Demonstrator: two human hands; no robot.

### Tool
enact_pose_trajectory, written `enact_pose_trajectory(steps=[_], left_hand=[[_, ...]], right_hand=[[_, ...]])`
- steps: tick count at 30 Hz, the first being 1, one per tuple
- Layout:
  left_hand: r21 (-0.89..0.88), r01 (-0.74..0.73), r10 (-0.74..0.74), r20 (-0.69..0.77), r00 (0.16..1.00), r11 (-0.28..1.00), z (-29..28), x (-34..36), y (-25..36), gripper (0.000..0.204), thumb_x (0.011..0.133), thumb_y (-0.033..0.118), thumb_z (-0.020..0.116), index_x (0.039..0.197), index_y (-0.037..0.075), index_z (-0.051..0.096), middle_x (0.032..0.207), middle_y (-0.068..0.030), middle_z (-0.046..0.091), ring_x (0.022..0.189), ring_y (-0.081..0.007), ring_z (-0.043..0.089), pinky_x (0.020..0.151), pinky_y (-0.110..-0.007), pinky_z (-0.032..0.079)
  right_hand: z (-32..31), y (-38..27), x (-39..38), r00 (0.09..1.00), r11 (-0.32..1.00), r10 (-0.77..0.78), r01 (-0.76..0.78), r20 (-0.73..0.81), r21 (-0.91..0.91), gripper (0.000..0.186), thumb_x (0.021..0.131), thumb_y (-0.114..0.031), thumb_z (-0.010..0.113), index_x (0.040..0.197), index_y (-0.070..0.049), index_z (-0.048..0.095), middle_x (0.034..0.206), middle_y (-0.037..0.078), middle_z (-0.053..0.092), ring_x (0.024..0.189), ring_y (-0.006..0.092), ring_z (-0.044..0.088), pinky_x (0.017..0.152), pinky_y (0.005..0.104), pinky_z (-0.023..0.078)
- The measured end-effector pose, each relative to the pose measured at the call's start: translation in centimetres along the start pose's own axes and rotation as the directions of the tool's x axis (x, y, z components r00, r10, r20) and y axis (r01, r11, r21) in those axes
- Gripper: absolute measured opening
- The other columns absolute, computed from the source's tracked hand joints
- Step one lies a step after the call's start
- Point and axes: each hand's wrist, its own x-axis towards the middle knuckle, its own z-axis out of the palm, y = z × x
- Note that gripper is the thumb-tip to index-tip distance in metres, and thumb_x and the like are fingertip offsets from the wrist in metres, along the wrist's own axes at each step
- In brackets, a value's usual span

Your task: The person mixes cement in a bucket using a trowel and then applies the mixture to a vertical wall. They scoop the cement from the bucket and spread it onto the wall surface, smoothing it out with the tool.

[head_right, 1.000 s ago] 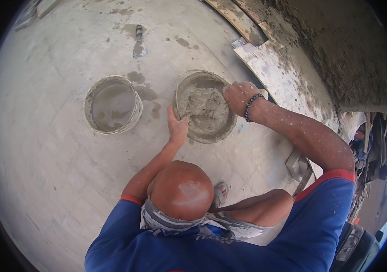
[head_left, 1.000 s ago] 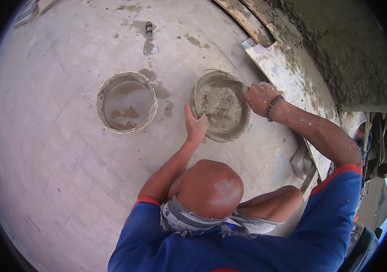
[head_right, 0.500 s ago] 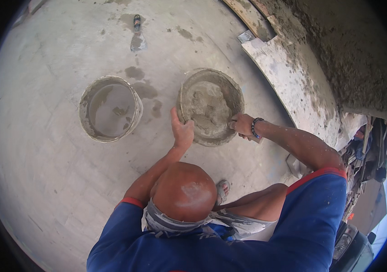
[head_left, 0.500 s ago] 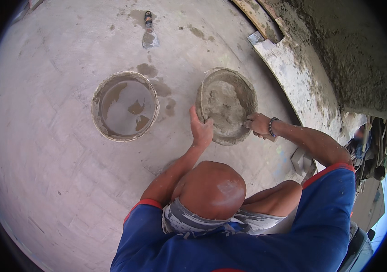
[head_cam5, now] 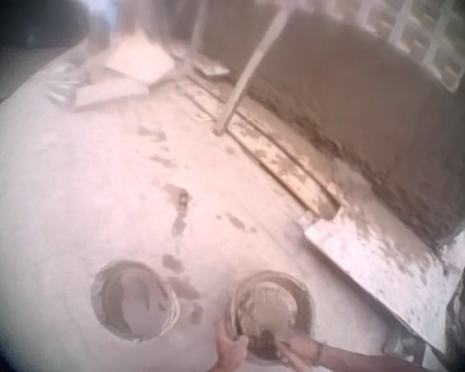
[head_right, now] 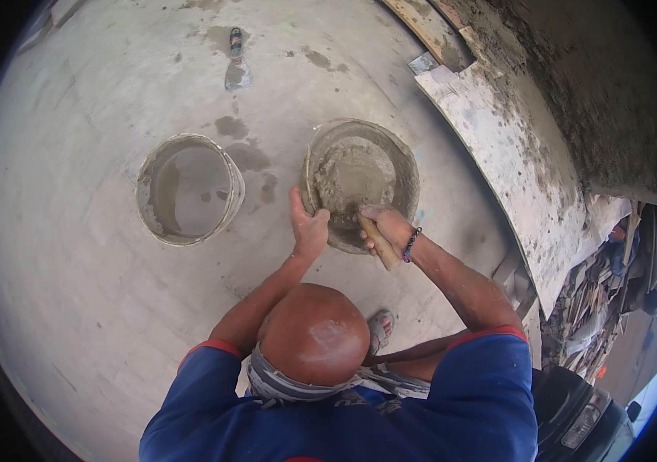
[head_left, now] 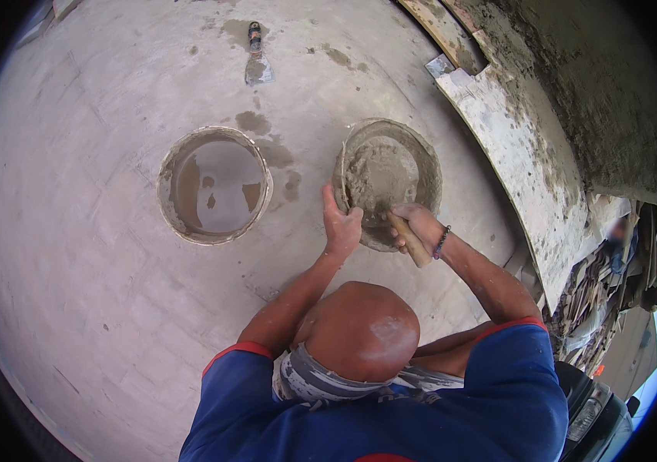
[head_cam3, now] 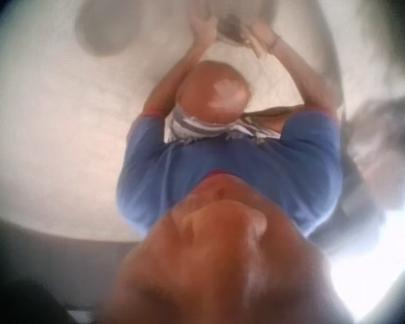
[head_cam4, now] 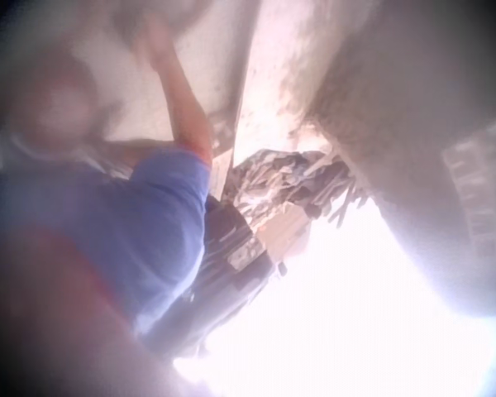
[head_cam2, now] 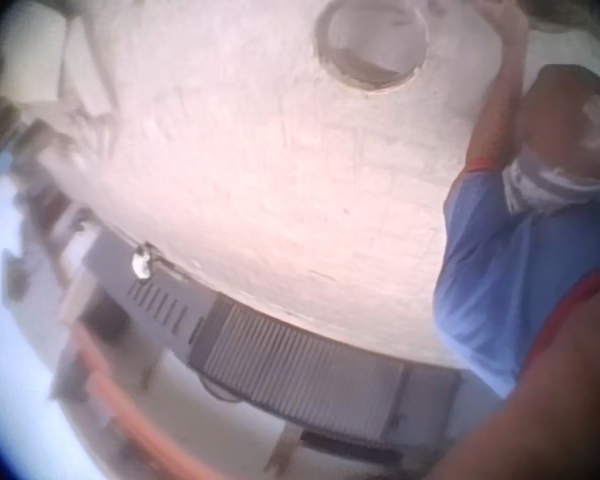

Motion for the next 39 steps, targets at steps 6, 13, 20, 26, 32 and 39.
enact_pose_trajectory(steps=[6, 13, 20, 26, 32, 39], left_hand=[[0.05, -0.006, 0.007, -0.011, 1.0, 0.999, 0.0, 0.0, 0.3, 0.055, 0.072, -0.012, 0.048, 0.125, -0.002, 0.04, 0.11, -0.0115, 0.056, 0.103, -0.0179, 0.054, 0.092, -0.028, 0.043], [0.165, -0.117, 0.121, -0.011, 0.993, 0.979, -0.6, 0.5, -0.7, 0.05, 0.073, -0.011, 0.049, 0.122, -0.002, 0.041, 0.108, -0.0114, 0.055, 0.099, -0.0184, 0.055, 0.09, -0.029, 0.044], [0.225, -0.11, 0.113, 0.0, 0.994, 0.968, 0.0, 0.0, 1.1, 0.051, 0.073, -0.01, 0.05, 0.123, -0.001, 0.041, 0.108, -0.0123, 0.055, 0.1, -0.0193, 0.055, 0.09, -0.03, 0.044], [0.143, -0.084, 0.083, 0.018, 0.996, 0.986, 0.1, 0.0, 0.4, 0.053, 0.073, -0.011, 0.048, 0.125, -0.002, 0.04, 0.109, -0.0126, 0.055, 0.102, -0.0192, 0.055, 0.092, -0.03, 0.044], [0.119, -0.124, 0.118, 0.051, 0.992, 0.985, -0.7, 0.5, -0.8, 0.055, 0.073, -0.012, 0.047, 0.126, -0.001, 0.039, 0.11, -0.0119, 0.054, 0.102, -0.0187, 0.054, 0.092, -0.029, 0.043], [0.097, -0.076, 0.071, 0.059, 0.996, 0.992, 0.1, 0.2, 0.1, 0.054, 0.072, -0.012, 0.048, 0.124, -0.002, 0.039, 0.109, -0.0124, 0.054, 0.099, -0.0193, 0.055, 0.09, -0.029, 0.044]], right_hand=[[-1.7, -1.2, -4.3, 0.983, 0.92, -0.155, 0.11, -0.094, -0.375, 0.025, 0.098, -0.031, 0.048, 0.089, -0.008, 0.052, 0.065, 0.005, 0.054, 0.047, 0.0114, 0.052, 0.039, 0.0301, 0.044], [-2.7, -6.0, -7.4, 0.782, -0.138, -0.61, 0.051, 0.125, -0.989, 0.022, 0.083, -0.015, 0.055, 0.099, -0.002, 0.061, 0.081, 0.025, 0.065, 0.084, 0.0403, 0.065, 0.073, 0.0494, 0.052], [0.1, -1.8, -2.9, 0.813, -0.433, -0.507, 0.048, 0.287, -0.9, 0.025, 0.08, -0.002, 0.053, 0.1, 0.011, 0.059, 0.085, 0.026, 0.065, 0.082, 0.0353, 0.069, 0.067, 0.0396, 0.058], [0.1, 2.1, -2.4, 0.83, -0.402, -0.487, 0.063, 0.272, -0.913, 0.021, 0.078, -0.003, 0.056, 0.093, 0.009, 0.064, 0.083, 0.024, 0.068, 0.084, 0.0354, 0.069, 0.068, 0.0418, 0.057], [1.3, -5.8, -10.3, 0.934, -0.536, -0.273, 0.052, 0.232, -0.842, 0.019, 0.079, -0.009, 0.056, 0.09, -0.001, 0.069, 0.075, 0.021, 0.067, 0.078, 0.0362, 0.069, 0.069, 0.0448, 0.056], [-0.4, -9.2, -2.6, 0.827, -0.518, -0.533, -0.153, 0.178, -0.842, 0.016, 0.082, -0.01, 0.058, 0.083, -0.003, 0.072, 0.08, 0.018, 0.069, 0.08, 0.0316, 0.07, 0.069, 0.0408, 0.058]])
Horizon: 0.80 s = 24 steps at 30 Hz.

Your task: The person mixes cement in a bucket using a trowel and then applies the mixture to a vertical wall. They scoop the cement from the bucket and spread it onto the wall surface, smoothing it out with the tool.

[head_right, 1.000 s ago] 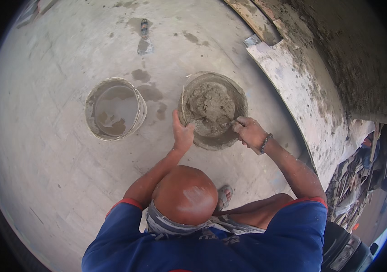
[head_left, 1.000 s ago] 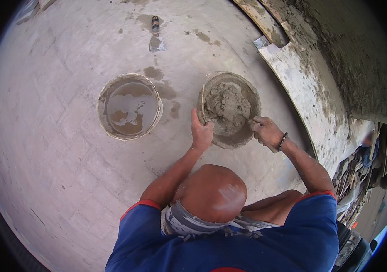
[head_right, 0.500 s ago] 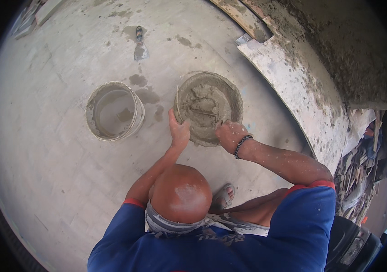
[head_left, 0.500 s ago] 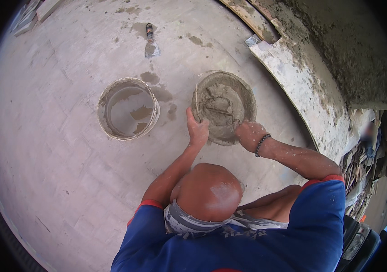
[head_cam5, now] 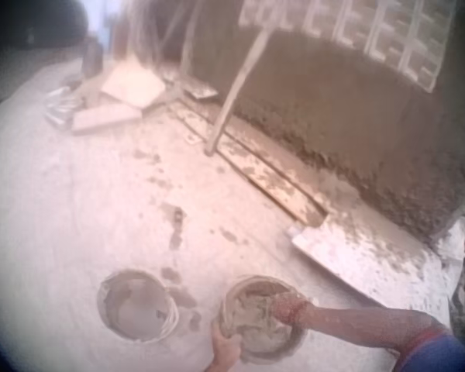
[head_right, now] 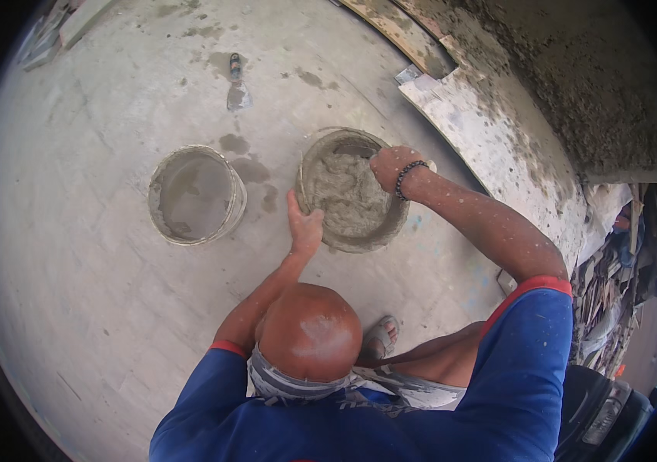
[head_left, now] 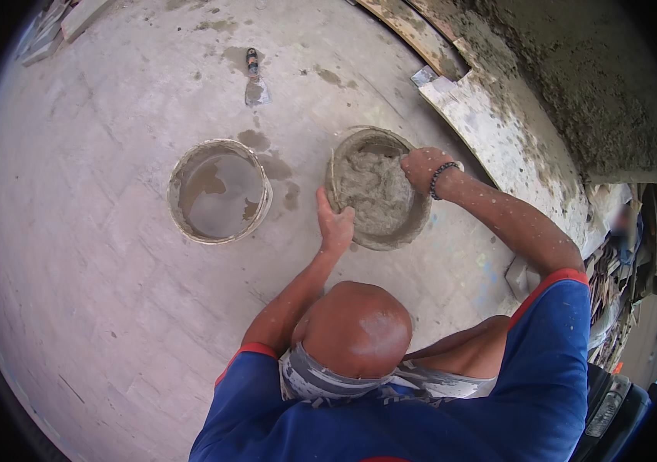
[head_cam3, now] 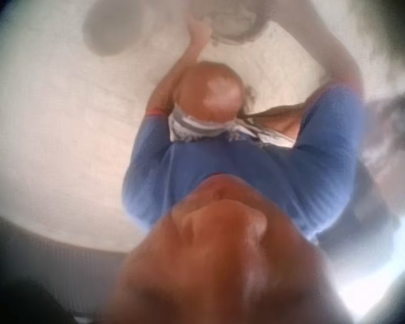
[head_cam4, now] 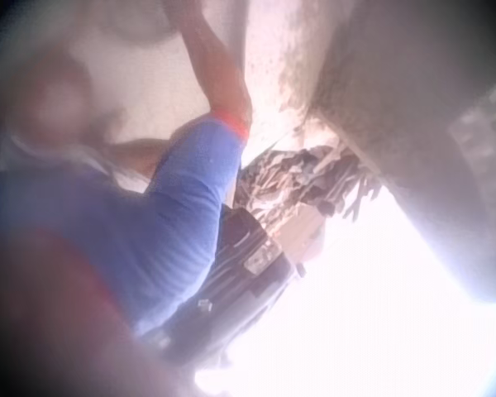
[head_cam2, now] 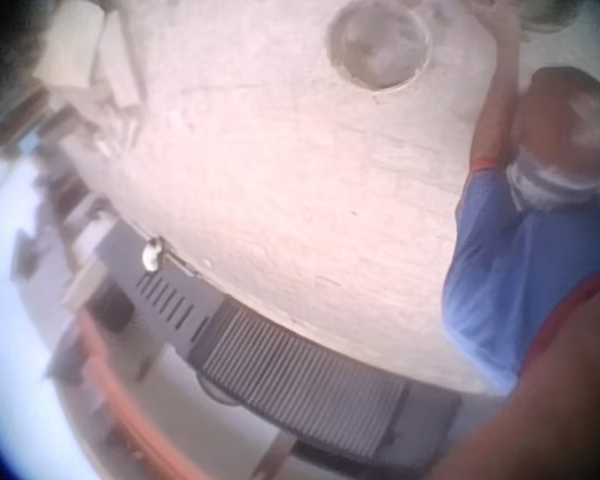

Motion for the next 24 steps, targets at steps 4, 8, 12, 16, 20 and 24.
enact_pose_trajectory(steps=[4, 8, 12, 16, 20, 24], left_hand=[[0.022, 0.033, -0.033, -0.032, 0.999, 0.999, -0.6, 0.4, -0.4, 0.053, 0.073, -0.012, 0.049, 0.124, -0.002, 0.039, 0.108, -0.0134, 0.055, 0.098, -0.0198, 0.055, 0.089, -0.03, 0.045], [0.069, 0.003, 0.0, -0.057, 0.998, 0.998, -0.4, -0.1, -0.1, 0.052, 0.073, -0.011, 0.05, 0.123, -0.002, 0.04, 0.108, -0.0145, 0.056, 0.099, -0.0215, 0.057, 0.089, -0.031, 0.045], [0.044, -0.04, 0.042, -0.042, 0.998, 0.998, -0.4, 0.3, -0.7, 0.052, 0.073, -0.011, 0.051, 0.123, -0.002, 0.04, 0.108, -0.0151, 0.056, 0.101, -0.0231, 0.057, 0.09, -0.032, 0.045], [0.091, -0.025, 0.031, -0.063, 0.998, 0.996, -0.4, 0.1, -0.6, 0.053, 0.073, -0.011, 0.051, 0.125, -0.002, 0.04, 0.11, -0.0153, 0.056, 0.102, -0.0234, 0.057, 0.091, -0.032, 0.044], [0.003, 0.023, -0.023, -0.075, 0.997, 1.0, -0.4, 0.2, -0.5, 0.054, 0.073, -0.011, 0.051, 0.125, -0.001, 0.041, 0.113, -0.0151, 0.056, 0.105, -0.0234, 0.056, 0.093, -0.032, 0.043], [0.07, 0.052, -0.046, -0.086, 0.995, 0.996, 0.1, 0.0, 0.8, 0.056, 0.072, -0.011, 0.051, 0.126, -0.002, 0.041, 0.114, -0.0155, 0.055, 0.108, -0.024, 0.055, 0.096, -0.033, 0.042]], right_hand=[[3.0, -3.0, 1.5, 0.986, 0.986, -0.165, 0.166, 0.037, -0.031, 0.015, 0.079, -0.008, 0.058, 0.079, -0.004, 0.072, 0.077, 0.017, 0.069, 0.08, 0.0314, 0.071, 0.067, 0.0408, 0.057], [3.2, -4.1, -1.4, 0.964, 0.965, -0.255, 0.259, 0.08, -0.038, 0.015, 0.079, -0.009, 0.059, 0.081, -0.004, 0.073, 0.079, 0.016, 0.07, 0.08, 0.0305, 0.071, 0.068, 0.0405, 0.057], [0.4, -4.2, -3.9, 0.941, 0.951, -0.289, 0.303, 0.173, -0.059, 0.016, 0.081, -0.011, 0.059, 0.084, -0.005, 0.073, 0.082, 0.015, 0.071, 0.08, 0.0299, 0.071, 0.07, 0.0395, 0.058], [-5.3, -0.1, -5.6, 0.966, 0.965, -0.236, 0.245, 0.103, -0.095, 0.014, 0.08, -0.012, 0.06, 0.081, -0.004, 0.072, 0.08, 0.016, 0.07, 0.08, 0.0303, 0.071, 0.067, 0.0393, 0.057], [-5.8, 1.4, -1.9, 0.998, 0.99, -0.06, 0.059, 0.002, -0.129, 0.016, 0.08, -0.012, 0.059, 0.083, -0.004, 0.072, 0.082, 0.015, 0.071, 0.083, 0.0295, 0.071, 0.069, 0.0401, 0.056], [0.2, -1.0, 2.8, 0.978, 0.999, 0.009, 0.002, 0.207, -0.055, 0.019, 0.081, -0.011, 0.057, 0.088, -0.003, 0.073, 0.088, 0.019, 0.071, 0.089, 0.0293, 0.07, 0.072, 0.0409, 0.056]])
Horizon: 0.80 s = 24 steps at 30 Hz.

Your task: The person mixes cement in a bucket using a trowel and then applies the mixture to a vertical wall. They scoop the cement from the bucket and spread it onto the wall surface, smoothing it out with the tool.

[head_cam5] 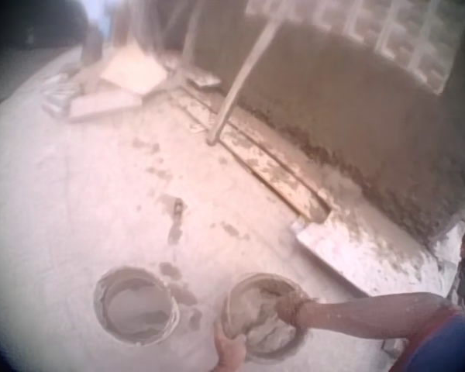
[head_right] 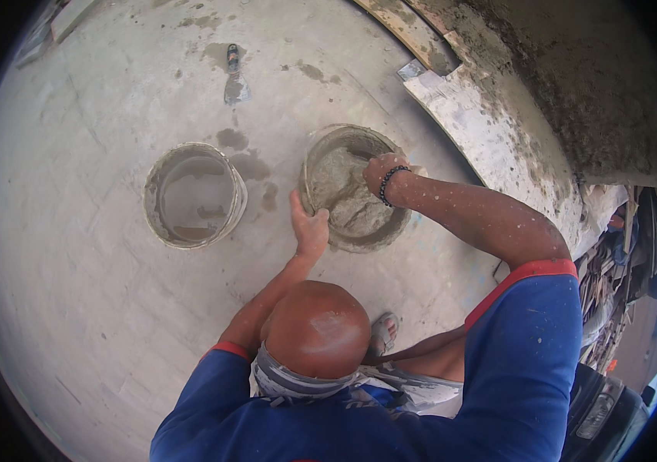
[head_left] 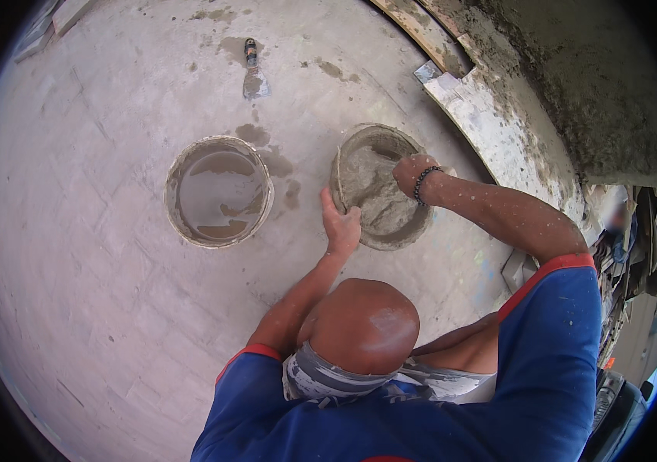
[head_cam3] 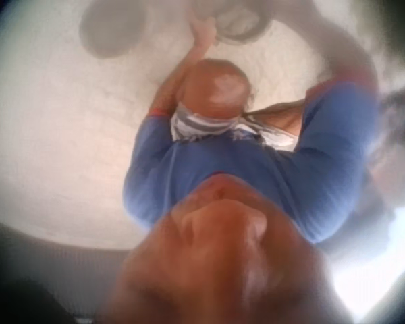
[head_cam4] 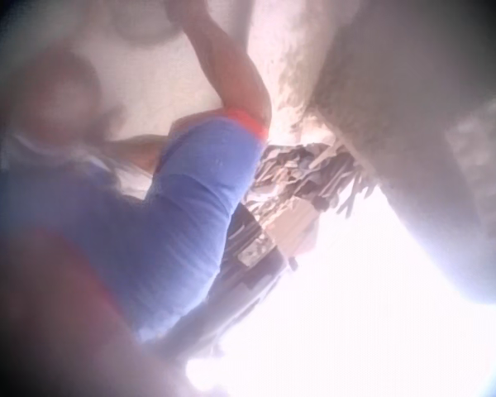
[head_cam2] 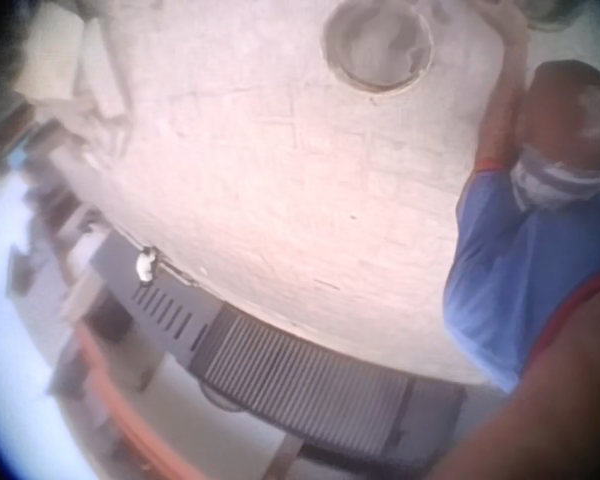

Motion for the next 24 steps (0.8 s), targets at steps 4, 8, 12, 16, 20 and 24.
enact_pose_trajectory(steps=[4, 8, 12, 16, 20, 24], left_hand=[[0.035, 0.028, -0.028, 0.0, 1.0, 0.999, -0.1, -0.1, -0.7, 0.059, 0.072, -0.011, 0.051, 0.129, -0.003, 0.039, 0.116, -0.0158, 0.054, 0.11, -0.0248, 0.054, 0.098, -0.034, 0.041], [0.01, 0.014, -0.014, 0.006, 1.0, 1.0, 0.0, 0.1, -0.9, 0.06, 0.072, -0.011, 0.05, 0.131, -0.002, 0.039, 0.118, -0.0155, 0.053, 0.111, -0.0244, 0.054, 0.099, -0.034, 0.041], [-0.046, 0.042, -0.042, 0.006, 0.999, 0.998, 0.2, -0.1, -0.8, 0.062, 0.072, -0.012, 0.049, 0.132, -0.002, 0.038, 0.118, -0.0158, 0.053, 0.112, -0.0241, 0.054, 0.1, -0.034, 0.04], [-0.069, 0.041, -0.04, 0.01, 0.999, 0.997, 0.3, -0.4, -0.8, 0.063, 0.071, -0.012, 0.047, 0.133, -0.003, 0.037, 0.118, -0.0159, 0.052, 0.112, -0.0242, 0.053, 0.1, -0.033, 0.04], [-0.033, -0.015, 0.015, 0.008, 1.0, 0.999, 0.2, -0.1, -1.0, 0.063, 0.071, -0.012, 0.047, 0.133, -0.003, 0.037, 0.118, -0.0153, 0.052, 0.11, -0.0236, 0.053, 0.099, -0.032, 0.04], [-0.077, -0.031, 0.034, 0.03, 0.999, 0.997, 0.0, 0.0, -1.0, 0.061, 0.071, -0.011, 0.047, 0.13, -0.003, 0.038, 0.116, -0.0148, 0.053, 0.108, -0.0222, 0.053, 0.097, -0.032, 0.041]], right_hand=[[1.1, 1.9, 0.3, 0.945, 0.992, -0.122, 0.113, 0.304, 0.047, 0.028, 0.084, -0.016, 0.052, 0.097, 0.001, 0.07, 0.095, 0.024, 0.069, 0.09, 0.0339, 0.069, 0.075, 0.0446, 0.056], [1.5, 2.5, -1.2, 0.817, 0.819, -0.05, -0.296, 0.574, 0.492, 0.03, 0.089, -0.026, 0.048, 0.096, 0.001, 0.061, 0.069, 0.012, 0.063, 0.058, 0.0233, 0.063, 0.051, 0.0401, 0.053], [3.0, 1.9, -3.4, 0.81, 0.617, -0.129, -0.386, 0.572, 0.685, 0.029, 0.09, -0.029, 0.048, 0.092, -0.001, 0.058, 0.062, 0.007, 0.055, 0.05, 0.0169, 0.055, 0.042, 0.0354, 0.047], [5.6, 0.2, -4.7, 0.812, 0.339, -0.156, -0.492, 0.563, 0.802, 0.028, 0.092, -0.031, 0.05, 0.09, -0.004, 0.057, 0.061, 0.005, 0.053, 0.046, 0.0147, 0.053, 0.04, 0.0332, 0.046], [6.1, -1.9, -4.3, 0.859, 0.155, -0.198, -0.447, 0.471, 0.881, 0.029, 0.094, -0.034, 0.05, 0.09, -0.006, 0.057, 0.063, 0.004, 0.053, 0.048, 0.0138, 0.053, 0.04, 0.0325, 0.045], [6.9, -4.8, -3.9, 0.901, -0.235, -0.185, -0.429, 0.393, 0.872, 0.028, 0.096, -0.034, 0.049, 0.09, -0.006, 0.054, 0.064, 0.005, 0.054, 0.047, 0.0144, 0.053, 0.039, 0.0325, 0.044]])
